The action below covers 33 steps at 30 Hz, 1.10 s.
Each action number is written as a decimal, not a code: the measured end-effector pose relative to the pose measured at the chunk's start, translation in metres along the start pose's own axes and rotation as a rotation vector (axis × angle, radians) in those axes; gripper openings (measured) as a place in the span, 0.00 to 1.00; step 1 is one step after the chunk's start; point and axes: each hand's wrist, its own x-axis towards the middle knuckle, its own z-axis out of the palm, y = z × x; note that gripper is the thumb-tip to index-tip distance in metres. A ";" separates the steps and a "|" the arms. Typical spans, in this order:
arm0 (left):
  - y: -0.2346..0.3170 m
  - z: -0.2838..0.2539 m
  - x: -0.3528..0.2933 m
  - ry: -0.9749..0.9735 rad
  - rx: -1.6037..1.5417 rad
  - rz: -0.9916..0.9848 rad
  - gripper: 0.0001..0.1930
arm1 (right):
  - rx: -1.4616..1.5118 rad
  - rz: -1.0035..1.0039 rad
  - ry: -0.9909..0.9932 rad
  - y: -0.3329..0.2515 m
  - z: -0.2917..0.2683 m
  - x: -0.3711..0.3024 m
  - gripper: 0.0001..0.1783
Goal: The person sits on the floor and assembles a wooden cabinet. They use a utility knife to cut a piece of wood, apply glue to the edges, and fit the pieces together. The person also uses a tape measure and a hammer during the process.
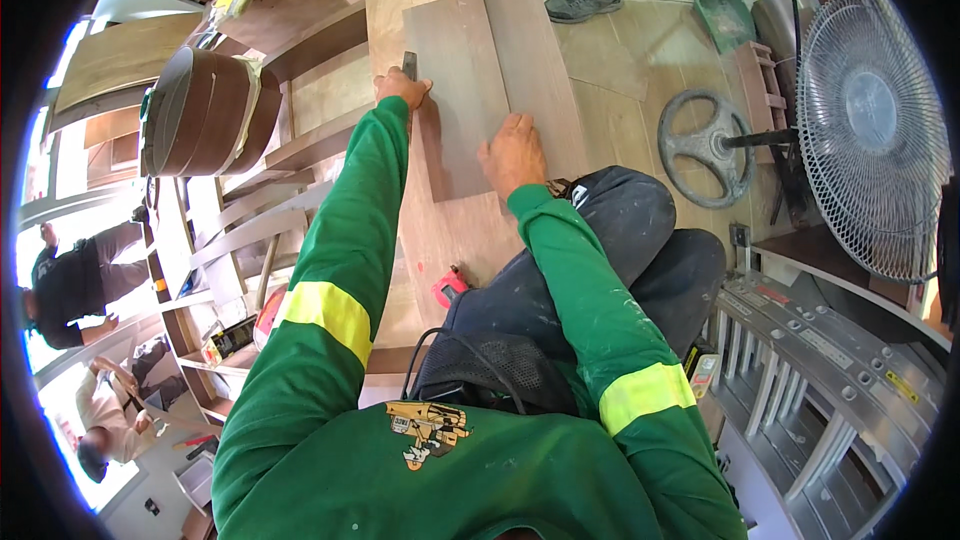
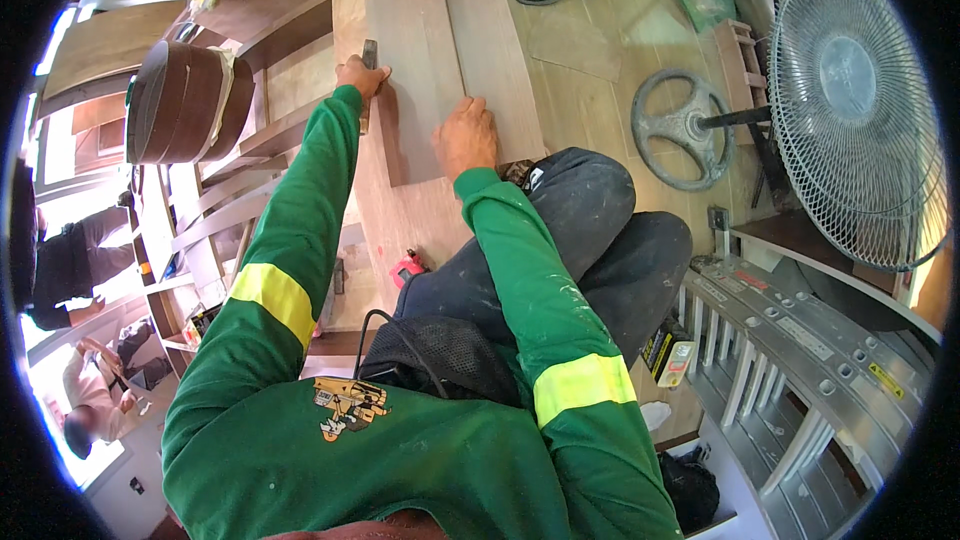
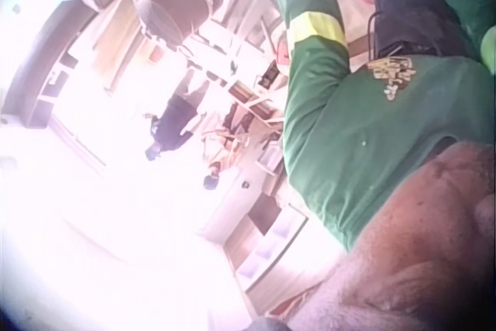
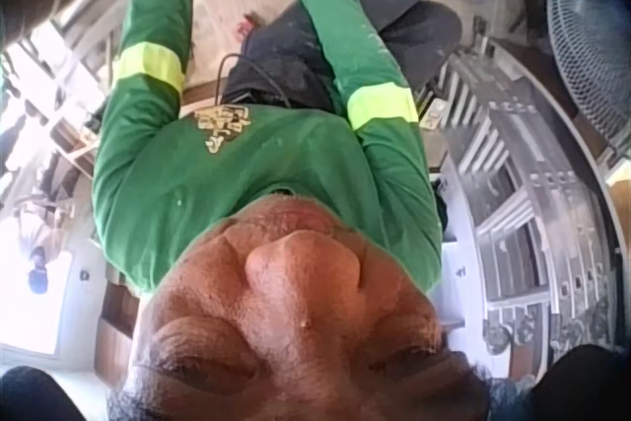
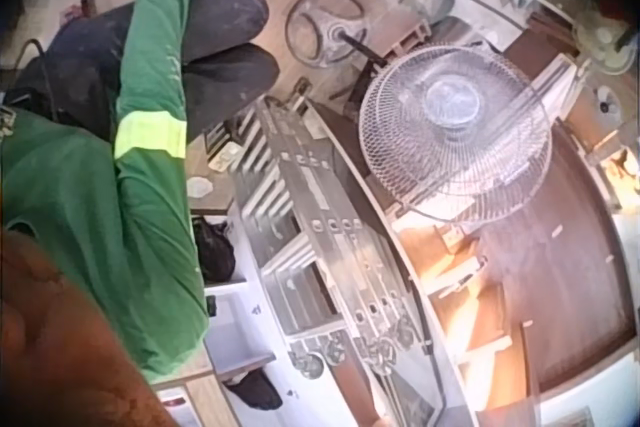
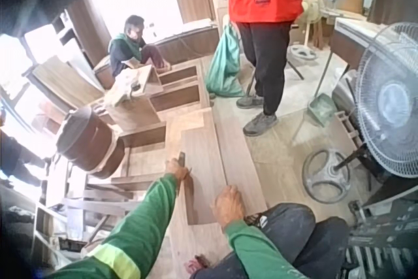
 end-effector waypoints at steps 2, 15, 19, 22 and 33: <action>-0.002 0.001 0.002 0.012 0.007 -0.003 0.39 | 0.011 -0.008 -0.009 0.000 0.000 0.001 0.23; 0.003 -0.006 -0.015 0.072 -0.042 -0.047 0.42 | -0.174 -0.106 -0.016 -0.013 -0.019 -0.010 0.27; 0.035 -0.012 -0.048 0.272 0.059 0.041 0.37 | -0.216 -0.085 -0.063 -0.006 -0.008 -0.007 0.26; 0.048 -0.007 -0.050 0.415 -0.136 0.538 0.32 | -0.179 -0.108 -0.059 -0.013 -0.019 -0.008 0.25; 0.113 0.048 -0.066 0.197 -0.095 0.363 0.28 | -0.009 -0.021 -0.152 0.018 -0.042 0.035 0.26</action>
